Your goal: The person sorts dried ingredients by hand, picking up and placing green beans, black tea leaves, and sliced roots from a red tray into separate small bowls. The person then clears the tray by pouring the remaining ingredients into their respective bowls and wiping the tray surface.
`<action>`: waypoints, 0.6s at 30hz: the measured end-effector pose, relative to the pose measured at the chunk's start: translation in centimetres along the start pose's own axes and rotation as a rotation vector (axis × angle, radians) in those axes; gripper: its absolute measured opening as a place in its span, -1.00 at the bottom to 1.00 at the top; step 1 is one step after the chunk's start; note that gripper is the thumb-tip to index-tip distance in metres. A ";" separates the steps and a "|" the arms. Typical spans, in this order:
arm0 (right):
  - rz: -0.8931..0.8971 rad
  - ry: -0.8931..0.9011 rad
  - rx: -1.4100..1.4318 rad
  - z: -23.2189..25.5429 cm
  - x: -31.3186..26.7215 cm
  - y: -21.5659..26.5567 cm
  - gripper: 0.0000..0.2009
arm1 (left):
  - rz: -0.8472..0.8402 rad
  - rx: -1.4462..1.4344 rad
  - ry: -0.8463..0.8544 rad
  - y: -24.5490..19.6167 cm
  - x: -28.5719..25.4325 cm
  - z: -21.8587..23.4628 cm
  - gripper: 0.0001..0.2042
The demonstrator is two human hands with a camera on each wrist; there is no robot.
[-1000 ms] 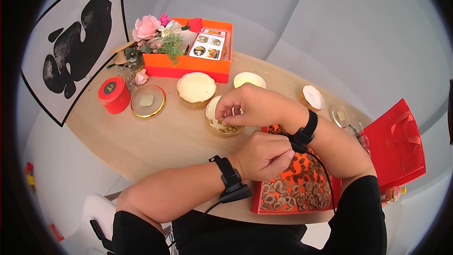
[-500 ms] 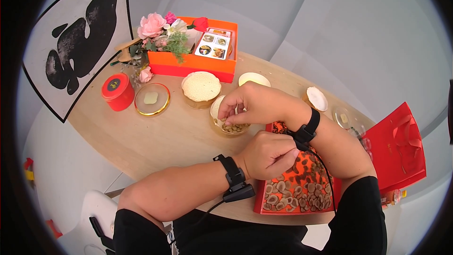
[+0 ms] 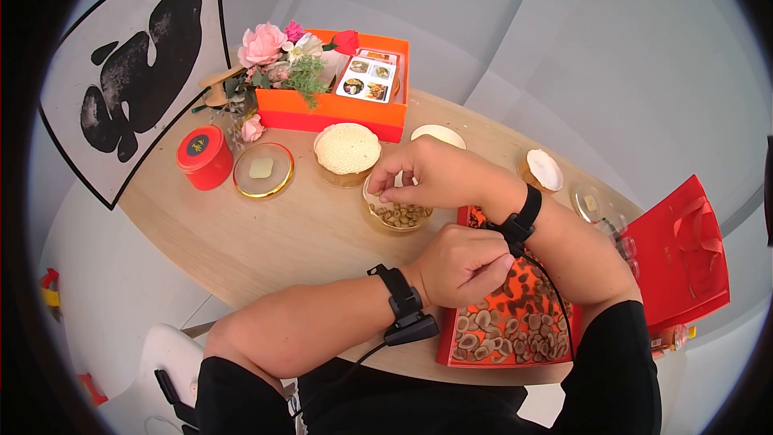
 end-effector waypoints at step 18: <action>-0.207 -0.180 -0.240 6.2 -15.4 -0.3 -0.78 | 0.205 0.033 -0.002 1.3 -0.5 0.3 -0.63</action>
Point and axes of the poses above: each hand's wrist, its own x-axis towards the middle knuckle, its own z-axis out of the back of the hand, y = z × x, the point moved 7 cm from there along x, towards the middle knuckle, and after that the axes turned 3 degrees about x, right-handed, at the moved point
